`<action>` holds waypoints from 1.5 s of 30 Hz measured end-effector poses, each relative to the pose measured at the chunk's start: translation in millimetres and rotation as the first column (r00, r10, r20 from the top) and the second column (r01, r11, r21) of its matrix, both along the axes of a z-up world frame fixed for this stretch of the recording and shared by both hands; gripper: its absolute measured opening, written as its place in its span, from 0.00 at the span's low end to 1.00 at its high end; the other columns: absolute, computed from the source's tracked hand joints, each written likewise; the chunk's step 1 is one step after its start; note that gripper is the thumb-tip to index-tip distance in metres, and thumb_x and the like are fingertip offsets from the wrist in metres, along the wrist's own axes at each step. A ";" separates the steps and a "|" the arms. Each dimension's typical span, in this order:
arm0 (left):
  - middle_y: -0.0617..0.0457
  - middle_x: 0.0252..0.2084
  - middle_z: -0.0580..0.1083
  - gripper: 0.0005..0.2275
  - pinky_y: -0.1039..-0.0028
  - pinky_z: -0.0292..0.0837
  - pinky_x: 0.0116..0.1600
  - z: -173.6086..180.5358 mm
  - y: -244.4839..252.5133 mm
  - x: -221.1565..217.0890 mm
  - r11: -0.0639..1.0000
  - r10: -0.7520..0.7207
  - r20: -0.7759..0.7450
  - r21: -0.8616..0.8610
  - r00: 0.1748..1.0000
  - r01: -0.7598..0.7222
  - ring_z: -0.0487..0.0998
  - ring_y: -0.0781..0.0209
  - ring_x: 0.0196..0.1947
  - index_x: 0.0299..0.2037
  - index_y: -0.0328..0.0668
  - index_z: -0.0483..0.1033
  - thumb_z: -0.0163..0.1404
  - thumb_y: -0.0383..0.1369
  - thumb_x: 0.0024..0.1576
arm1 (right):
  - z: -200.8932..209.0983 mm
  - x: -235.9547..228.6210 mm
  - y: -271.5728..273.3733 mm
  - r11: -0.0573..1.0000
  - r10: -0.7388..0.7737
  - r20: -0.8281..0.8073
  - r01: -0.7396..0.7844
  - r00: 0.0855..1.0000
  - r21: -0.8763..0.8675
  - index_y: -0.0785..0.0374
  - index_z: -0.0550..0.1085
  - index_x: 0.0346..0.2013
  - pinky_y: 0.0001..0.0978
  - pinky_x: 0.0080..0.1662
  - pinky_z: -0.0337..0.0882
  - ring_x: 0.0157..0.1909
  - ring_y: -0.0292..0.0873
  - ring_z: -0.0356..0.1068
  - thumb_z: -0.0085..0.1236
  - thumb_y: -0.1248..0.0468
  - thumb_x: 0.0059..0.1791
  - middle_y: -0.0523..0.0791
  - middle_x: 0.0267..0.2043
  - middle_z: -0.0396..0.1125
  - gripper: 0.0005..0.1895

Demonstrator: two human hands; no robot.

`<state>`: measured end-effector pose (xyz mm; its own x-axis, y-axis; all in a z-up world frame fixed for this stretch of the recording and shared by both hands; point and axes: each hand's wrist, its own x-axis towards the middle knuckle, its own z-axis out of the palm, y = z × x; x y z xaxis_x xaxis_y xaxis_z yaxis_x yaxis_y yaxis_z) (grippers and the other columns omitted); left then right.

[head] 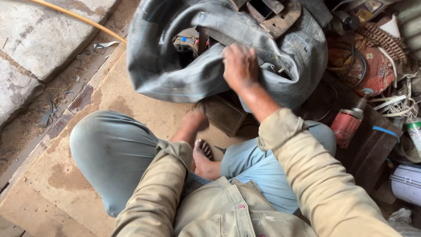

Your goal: The person uses a manual press to flatten a section of a large tire. They then apply a liquid from a bottle to the flattened area and place a small patch onto the tire.

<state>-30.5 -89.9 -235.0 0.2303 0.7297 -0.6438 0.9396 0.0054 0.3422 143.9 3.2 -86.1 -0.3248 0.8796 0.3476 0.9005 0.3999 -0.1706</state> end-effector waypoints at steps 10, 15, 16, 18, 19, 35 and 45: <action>0.38 0.48 0.80 0.26 0.58 0.73 0.60 59.4 65.1 -5.3 0.921 0.332 0.274 0.110 0.902 -0.373 0.79 0.41 0.53 0.44 0.38 0.84 0.50 0.56 0.57 | -59.3 -13.2 -138.6 0.848 0.118 -0.037 -0.121 0.992 -0.516 0.63 0.72 0.50 0.51 0.55 0.69 0.54 0.55 0.68 0.57 0.58 0.49 0.52 0.50 0.66 0.18; 0.37 0.49 0.78 0.30 0.58 0.70 0.60 74.2 63.4 -8.1 0.926 0.343 0.351 0.032 0.871 -0.377 0.76 0.40 0.55 0.49 0.39 0.80 0.53 0.60 0.52 | -104.6 -8.8 -146.0 0.800 0.014 0.379 0.217 0.925 -0.559 0.63 0.44 0.74 0.73 0.62 0.56 0.74 0.69 0.49 0.71 0.35 0.32 0.58 0.77 0.40 0.69; 0.39 0.51 0.77 0.28 0.56 0.68 0.59 70.2 63.8 -7.6 0.933 0.304 0.368 0.070 0.879 -0.352 0.75 0.39 0.55 0.51 0.43 0.80 0.52 0.57 0.51 | -106.6 -8.4 -144.0 0.753 0.035 0.428 0.258 0.903 -0.606 0.62 0.40 0.75 0.73 0.63 0.55 0.75 0.68 0.48 0.70 0.34 0.34 0.58 0.78 0.36 0.71; 0.42 0.55 0.76 0.25 0.51 0.63 0.57 58.0 65.2 -11.0 0.939 0.231 0.395 0.147 0.889 -0.309 0.73 0.37 0.54 0.55 0.51 0.81 0.50 0.50 0.49 | -110.8 -9.4 -139.7 0.651 0.098 0.512 0.335 0.853 -0.681 0.60 0.32 0.77 0.72 0.64 0.54 0.76 0.67 0.44 0.67 0.32 0.36 0.57 0.80 0.27 0.74; 0.41 0.54 0.76 0.23 0.50 0.63 0.57 50.9 67.8 -12.2 0.939 0.231 0.356 0.161 0.905 -0.303 0.73 0.36 0.54 0.53 0.48 0.81 0.51 0.49 0.51 | -114.0 -8.3 -137.1 0.657 0.094 0.524 0.343 0.846 -0.672 0.61 0.35 0.78 0.71 0.62 0.56 0.75 0.67 0.47 0.67 0.35 0.37 0.58 0.80 0.30 0.71; 0.47 0.46 0.81 0.12 0.69 0.80 0.49 14.5 24.5 5.0 0.998 0.051 -0.221 -0.009 0.974 -0.055 0.84 0.58 0.44 0.47 0.41 0.81 0.49 0.39 0.63 | -117.8 73.6 -81.8 0.479 -0.431 -0.093 0.141 0.897 -0.866 0.60 0.69 0.64 0.41 0.62 0.66 0.62 0.54 0.69 0.56 0.64 0.44 0.56 0.61 0.69 0.32; 0.46 0.50 0.79 0.13 0.65 0.78 0.52 -15.2 22.2 -7.7 0.998 0.056 -0.297 0.003 0.953 -0.057 0.81 0.53 0.50 0.52 0.44 0.80 0.48 0.38 0.63 | -105.2 65.3 -79.8 0.333 -0.504 -0.041 0.150 0.862 -0.931 0.56 0.67 0.66 0.42 0.59 0.69 0.59 0.53 0.71 0.54 0.65 0.44 0.54 0.57 0.71 0.33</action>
